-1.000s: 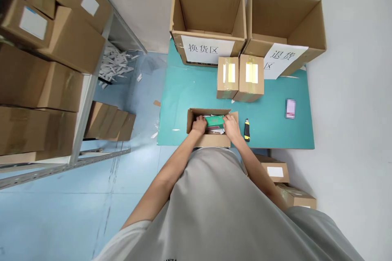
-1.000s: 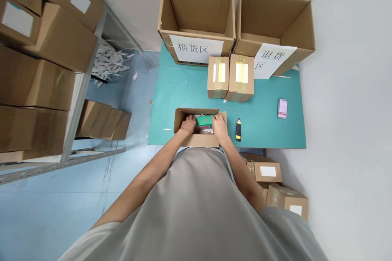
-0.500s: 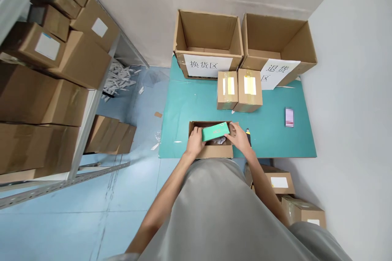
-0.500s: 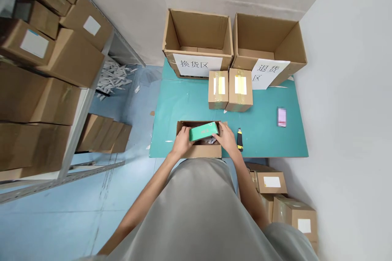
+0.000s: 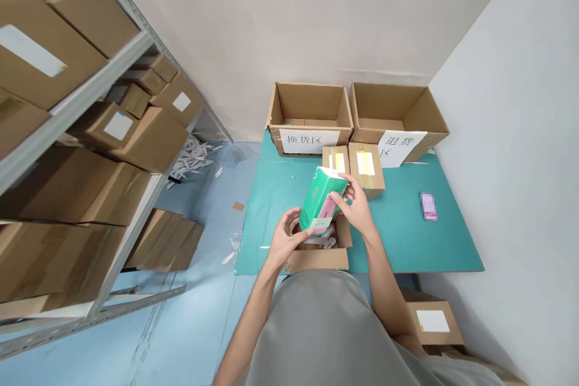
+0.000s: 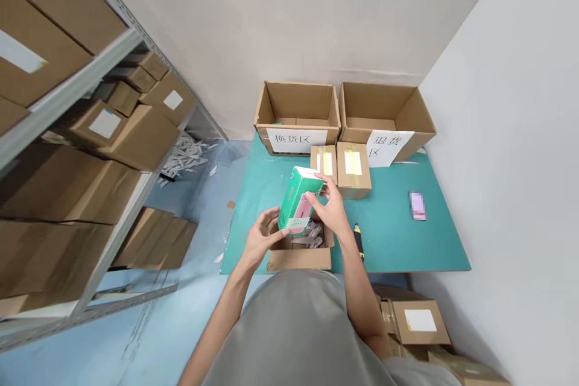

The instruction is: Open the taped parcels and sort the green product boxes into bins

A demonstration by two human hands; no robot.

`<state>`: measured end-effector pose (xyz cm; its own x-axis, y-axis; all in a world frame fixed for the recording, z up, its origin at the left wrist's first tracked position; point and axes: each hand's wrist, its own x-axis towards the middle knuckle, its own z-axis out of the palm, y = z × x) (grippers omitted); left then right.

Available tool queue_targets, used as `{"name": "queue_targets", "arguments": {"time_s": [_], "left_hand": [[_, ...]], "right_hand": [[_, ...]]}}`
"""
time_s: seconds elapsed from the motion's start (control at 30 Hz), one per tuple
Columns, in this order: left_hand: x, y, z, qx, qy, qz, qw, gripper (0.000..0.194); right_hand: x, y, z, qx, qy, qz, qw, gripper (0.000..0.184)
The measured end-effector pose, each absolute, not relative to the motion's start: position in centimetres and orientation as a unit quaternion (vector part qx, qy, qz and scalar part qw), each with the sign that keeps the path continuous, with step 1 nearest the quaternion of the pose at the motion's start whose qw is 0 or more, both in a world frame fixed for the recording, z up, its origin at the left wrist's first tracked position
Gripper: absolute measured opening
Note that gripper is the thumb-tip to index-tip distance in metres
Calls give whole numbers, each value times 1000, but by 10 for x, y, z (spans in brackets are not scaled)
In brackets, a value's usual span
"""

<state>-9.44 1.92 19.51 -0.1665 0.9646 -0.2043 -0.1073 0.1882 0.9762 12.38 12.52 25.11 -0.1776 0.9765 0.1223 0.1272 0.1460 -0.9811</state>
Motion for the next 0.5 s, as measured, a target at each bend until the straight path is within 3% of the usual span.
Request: {"name": "queue_targets", "arguments": {"time_s": [0.13,0.33,0.5], "left_hand": [[-99,16,207,374,568,518,519,61],[-97,12,200,346,595,522,503,57],[-96,16,189,282,563,514,582,60]], "right_hand": [[116,137,258,-467,-582,476,466,69],[111,146,252,-487,-571,456,478,46],[108,147,249,-472,-575,443,499,44]]}}
